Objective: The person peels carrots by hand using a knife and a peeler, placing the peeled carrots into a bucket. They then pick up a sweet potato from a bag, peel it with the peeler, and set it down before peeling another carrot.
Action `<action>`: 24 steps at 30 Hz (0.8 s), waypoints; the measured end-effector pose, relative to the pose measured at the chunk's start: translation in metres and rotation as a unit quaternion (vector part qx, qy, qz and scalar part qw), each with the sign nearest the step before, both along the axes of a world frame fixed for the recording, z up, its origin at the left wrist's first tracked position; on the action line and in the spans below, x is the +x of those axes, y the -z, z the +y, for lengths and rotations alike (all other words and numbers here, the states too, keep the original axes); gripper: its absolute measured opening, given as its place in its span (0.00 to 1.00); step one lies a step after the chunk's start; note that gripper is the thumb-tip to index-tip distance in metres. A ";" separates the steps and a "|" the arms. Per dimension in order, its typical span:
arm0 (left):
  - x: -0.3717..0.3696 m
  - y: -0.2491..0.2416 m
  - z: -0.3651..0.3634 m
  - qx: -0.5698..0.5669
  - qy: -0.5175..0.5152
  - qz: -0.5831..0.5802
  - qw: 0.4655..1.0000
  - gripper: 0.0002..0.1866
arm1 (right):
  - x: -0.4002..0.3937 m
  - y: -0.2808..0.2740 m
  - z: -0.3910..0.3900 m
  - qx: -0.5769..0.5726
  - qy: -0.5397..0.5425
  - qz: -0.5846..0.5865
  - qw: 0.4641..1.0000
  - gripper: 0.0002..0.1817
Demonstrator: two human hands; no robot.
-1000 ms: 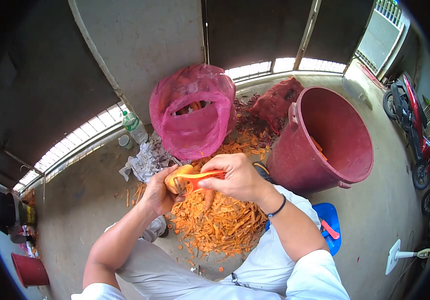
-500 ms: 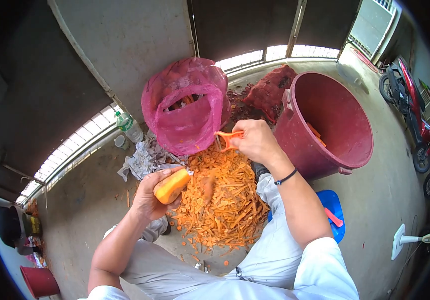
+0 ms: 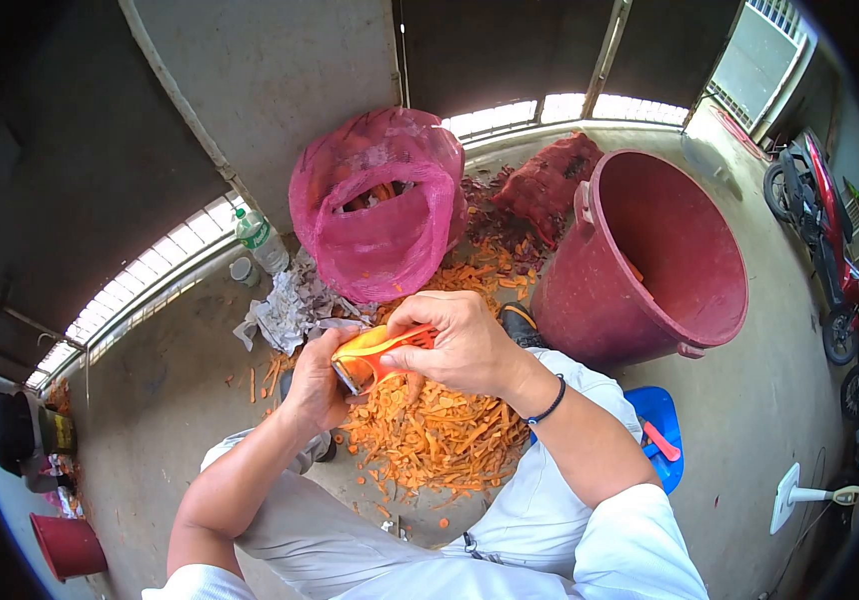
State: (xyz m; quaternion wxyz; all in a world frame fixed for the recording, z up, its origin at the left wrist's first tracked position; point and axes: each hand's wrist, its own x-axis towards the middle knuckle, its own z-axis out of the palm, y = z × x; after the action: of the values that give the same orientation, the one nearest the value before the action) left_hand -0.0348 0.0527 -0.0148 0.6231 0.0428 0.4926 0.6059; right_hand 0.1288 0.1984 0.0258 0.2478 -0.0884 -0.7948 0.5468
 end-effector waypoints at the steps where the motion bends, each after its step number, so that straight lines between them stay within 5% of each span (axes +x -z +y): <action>1: 0.001 -0.003 0.000 0.009 0.001 0.028 1.000 0.22 | 0.001 0.001 0.001 0.017 0.009 -0.007 1.000 0.11; 5: 0.000 0.005 -0.005 0.035 0.026 0.055 0.998 0.19 | 0.009 0.011 0.026 -0.016 0.058 -0.058 0.996 0.09; 7: -0.003 0.006 -0.010 0.023 0.035 0.082 0.996 0.20 | 0.019 0.015 0.062 0.153 0.158 -0.107 0.970 0.09; 9: -0.007 0.002 -0.013 0.040 0.033 0.039 0.998 0.22 | 0.026 0.018 0.076 0.094 0.232 -0.120 0.961 0.09; 13: -0.012 0.016 -0.005 -0.011 0.030 -0.051 0.998 0.22 | 0.023 0.020 0.056 -0.084 0.145 -0.077 0.983 0.09; 17: 0.000 0.006 0.001 -0.032 0.001 -0.014 0.999 0.19 | 0.012 0.008 0.017 -0.131 -0.002 -0.043 0.990 0.12; 24: 0.010 0.007 -0.005 -0.006 0.008 0.007 1.000 0.18 | 0.008 0.012 0.016 -0.122 0.000 -0.077 0.989 0.12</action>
State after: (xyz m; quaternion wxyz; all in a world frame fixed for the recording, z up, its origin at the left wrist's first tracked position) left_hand -0.0252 0.0475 -0.0218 0.6247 0.0474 0.5004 0.5976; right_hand 0.1365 0.2139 0.0134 0.1731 -0.1597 -0.7387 0.6316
